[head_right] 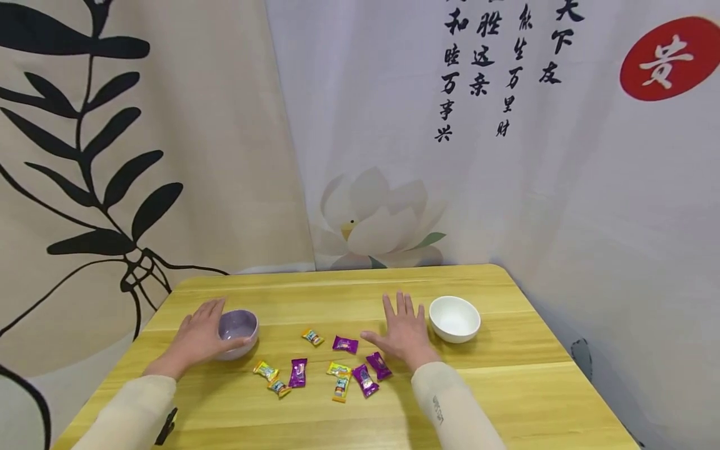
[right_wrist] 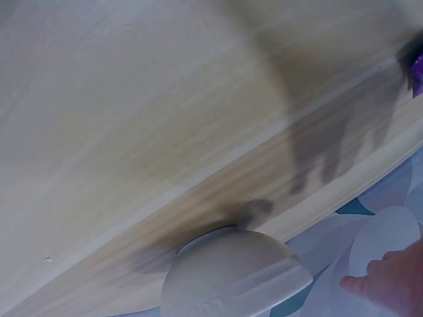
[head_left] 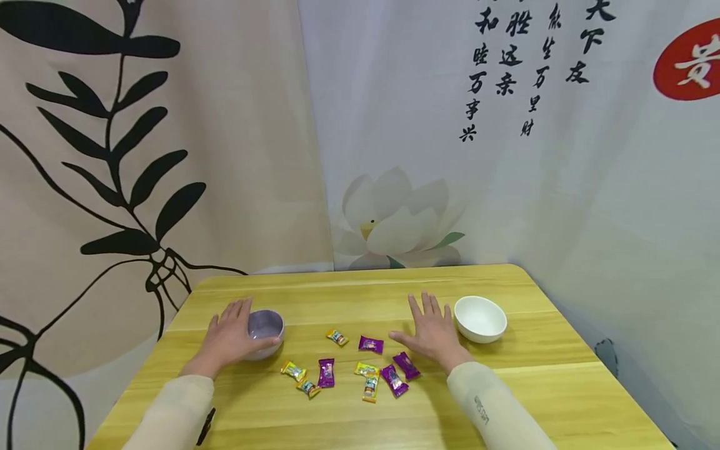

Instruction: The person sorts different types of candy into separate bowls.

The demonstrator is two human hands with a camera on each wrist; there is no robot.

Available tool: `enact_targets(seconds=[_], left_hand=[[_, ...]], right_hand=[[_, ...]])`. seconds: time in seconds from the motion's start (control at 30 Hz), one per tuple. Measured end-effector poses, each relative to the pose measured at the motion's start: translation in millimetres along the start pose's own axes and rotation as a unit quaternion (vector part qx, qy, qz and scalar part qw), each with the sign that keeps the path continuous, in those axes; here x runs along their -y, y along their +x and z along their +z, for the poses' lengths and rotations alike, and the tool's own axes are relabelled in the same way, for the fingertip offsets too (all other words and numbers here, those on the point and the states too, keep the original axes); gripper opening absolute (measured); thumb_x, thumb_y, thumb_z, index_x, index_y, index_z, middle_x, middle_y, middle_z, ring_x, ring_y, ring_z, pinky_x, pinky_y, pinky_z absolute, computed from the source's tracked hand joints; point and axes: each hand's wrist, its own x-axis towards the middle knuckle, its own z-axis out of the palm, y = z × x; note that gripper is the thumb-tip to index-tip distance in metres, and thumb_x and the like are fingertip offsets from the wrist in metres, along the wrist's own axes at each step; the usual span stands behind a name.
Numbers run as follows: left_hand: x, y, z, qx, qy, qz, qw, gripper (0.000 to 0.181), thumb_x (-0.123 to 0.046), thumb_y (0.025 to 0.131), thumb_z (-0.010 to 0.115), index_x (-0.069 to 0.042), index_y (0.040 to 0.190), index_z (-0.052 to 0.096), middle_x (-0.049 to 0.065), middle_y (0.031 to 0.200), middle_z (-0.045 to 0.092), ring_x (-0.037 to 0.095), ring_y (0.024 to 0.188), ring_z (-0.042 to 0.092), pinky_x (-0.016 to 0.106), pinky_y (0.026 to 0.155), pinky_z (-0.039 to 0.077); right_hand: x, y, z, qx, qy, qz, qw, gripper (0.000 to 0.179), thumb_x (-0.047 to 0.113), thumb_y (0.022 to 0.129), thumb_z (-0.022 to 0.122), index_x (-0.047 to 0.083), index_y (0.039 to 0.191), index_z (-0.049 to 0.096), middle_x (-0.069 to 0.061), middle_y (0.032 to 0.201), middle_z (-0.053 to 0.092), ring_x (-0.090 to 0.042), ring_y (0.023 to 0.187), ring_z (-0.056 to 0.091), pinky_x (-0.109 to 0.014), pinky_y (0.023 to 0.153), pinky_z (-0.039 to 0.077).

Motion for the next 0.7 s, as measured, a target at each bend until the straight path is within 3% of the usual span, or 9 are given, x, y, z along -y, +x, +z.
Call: enact_targets(seconds=[0.23, 0.47, 0.7], left_hand=[[24.1, -9.4, 1.8, 0.029, -0.035, -0.022, 0.9987, 0.135, -0.081, 0.068, 0.068, 0.011, 0.152, 0.014, 0.040, 0.150, 0.023, 0.060, 0.134, 0.024, 0.074, 0.104, 0.021], [28.4, -14.8, 5.2, 0.068, -0.094, -0.038, 0.9925, 0.135, -0.066, 0.072, 0.078, 0.014, 0.151, 0.004, 0.044, 0.149, 0.018, 0.063, 0.131, 0.027, 0.072, 0.101, 0.030], [37.9, -19.0, 11.6, 0.065, -0.117, -0.029, 0.9906, 0.132, -0.060, 0.072, 0.081, 0.018, 0.149, 0.008, 0.045, 0.147, 0.022, 0.062, 0.132, 0.028, 0.071, 0.103, 0.030]], right_hand=[[2.9, 1.6, 2.2, -0.002, -0.002, -0.002, 1.0000, 0.104, 0.080, 0.085, 0.046, 0.010, 0.158, 0.023, -0.025, 0.160, 0.019, -0.043, 0.147, 0.017, -0.064, 0.115, 0.012], [7.0, 2.7, 0.9, -0.004, 0.012, -0.006, 0.9999, 0.104, 0.079, 0.086, 0.046, 0.009, 0.159, 0.022, -0.024, 0.160, 0.019, -0.041, 0.148, 0.016, -0.063, 0.115, 0.012], [21.0, 3.1, 3.8, 0.004, 0.033, -0.025, 0.9991, 0.101, 0.077, 0.088, 0.047, 0.010, 0.159, 0.021, -0.022, 0.161, 0.019, -0.039, 0.148, 0.016, -0.062, 0.115, 0.013]])
